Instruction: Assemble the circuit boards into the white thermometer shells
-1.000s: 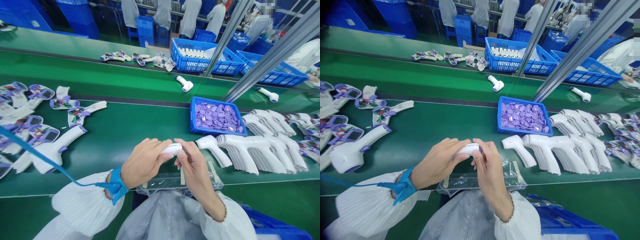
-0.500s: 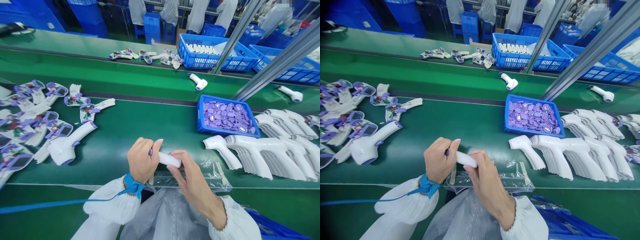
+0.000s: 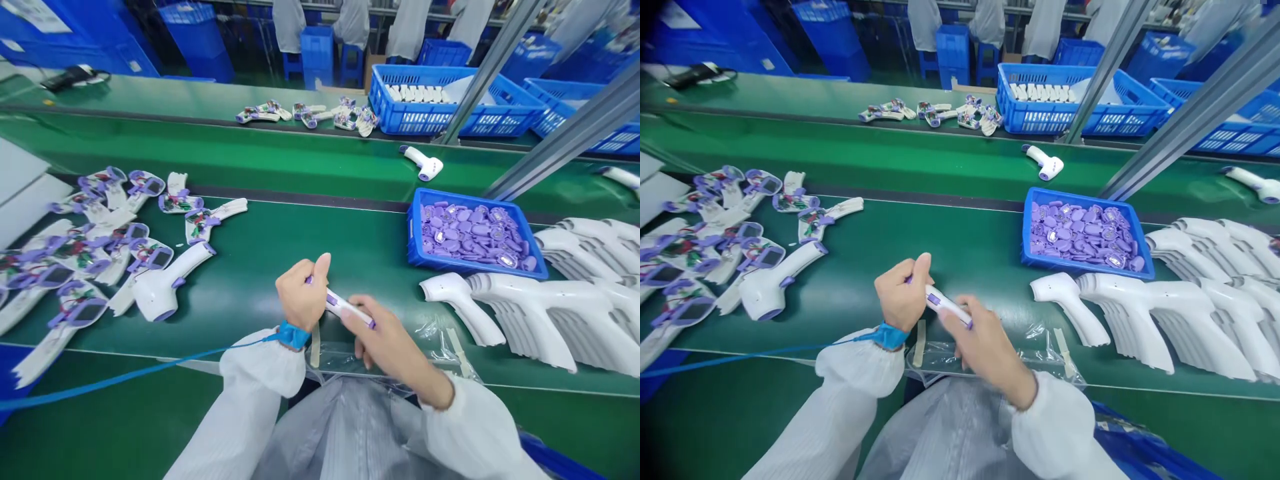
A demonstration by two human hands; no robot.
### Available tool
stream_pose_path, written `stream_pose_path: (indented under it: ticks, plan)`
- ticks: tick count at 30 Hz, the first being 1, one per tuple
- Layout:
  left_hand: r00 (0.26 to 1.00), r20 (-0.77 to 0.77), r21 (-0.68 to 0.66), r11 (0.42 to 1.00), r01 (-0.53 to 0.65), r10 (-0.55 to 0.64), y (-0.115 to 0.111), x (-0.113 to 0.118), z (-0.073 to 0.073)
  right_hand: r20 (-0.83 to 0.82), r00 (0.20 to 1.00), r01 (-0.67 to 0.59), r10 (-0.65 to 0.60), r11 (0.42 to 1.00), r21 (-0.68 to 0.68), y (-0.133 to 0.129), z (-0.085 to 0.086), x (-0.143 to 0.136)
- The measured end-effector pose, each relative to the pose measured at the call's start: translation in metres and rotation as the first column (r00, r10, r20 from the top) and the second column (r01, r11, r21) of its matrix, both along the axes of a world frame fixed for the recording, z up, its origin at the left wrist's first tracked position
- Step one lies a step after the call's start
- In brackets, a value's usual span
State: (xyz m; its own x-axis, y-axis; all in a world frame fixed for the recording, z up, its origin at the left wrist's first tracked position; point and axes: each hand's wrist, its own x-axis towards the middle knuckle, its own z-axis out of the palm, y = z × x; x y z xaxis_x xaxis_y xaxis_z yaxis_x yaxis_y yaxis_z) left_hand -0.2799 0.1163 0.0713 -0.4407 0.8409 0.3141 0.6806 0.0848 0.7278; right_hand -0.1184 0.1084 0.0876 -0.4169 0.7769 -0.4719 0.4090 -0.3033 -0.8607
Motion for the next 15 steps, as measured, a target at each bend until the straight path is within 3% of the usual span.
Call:
stream_pose_path:
  ticks: [1,3,4,6,9,11,13,15]
  plan:
    - [1.000,-0.026,-0.019,1.000,-0.006,0.006,0.009,0.002,-0.002,0.096,0.994,-0.068,0.050,0.979,0.194,-0.001,-0.002,-0.004]
    - [0.995,-0.095,-0.063,0.998,0.019,-0.025,0.026,0.005,-0.005,0.298,0.951,-0.221,0.086,0.862,0.457,-0.005,-0.008,-0.013]
    - [0.991,-0.128,-0.085,0.996,0.033,-0.044,0.031,0.005,-0.005,0.366,0.926,-0.279,0.088,0.815,0.508,-0.006,-0.011,-0.016]
    - [0.980,-0.169,-0.131,0.988,0.083,-0.104,0.034,0.001,-0.003,0.397,0.912,-0.321,0.101,0.779,0.538,-0.005,-0.013,-0.018]
    - [0.947,-0.204,-0.231,0.952,0.200,-0.248,0.028,-0.017,0.003,0.264,0.960,-0.230,0.096,0.807,0.544,0.006,-0.007,-0.009]
    - [0.931,-0.217,-0.320,0.922,0.216,-0.293,0.032,-0.039,0.010,0.201,0.979,-0.090,-0.023,0.841,0.534,0.018,0.000,-0.002]
    - [0.946,-0.227,-0.386,0.913,0.131,-0.232,0.051,-0.070,0.022,0.198,0.964,0.040,-0.178,0.832,0.554,0.030,0.007,-0.001]
    - [0.967,-0.230,-0.408,0.913,0.003,-0.106,0.083,-0.108,0.042,0.202,0.946,0.089,-0.254,0.803,0.589,0.038,0.013,-0.006]
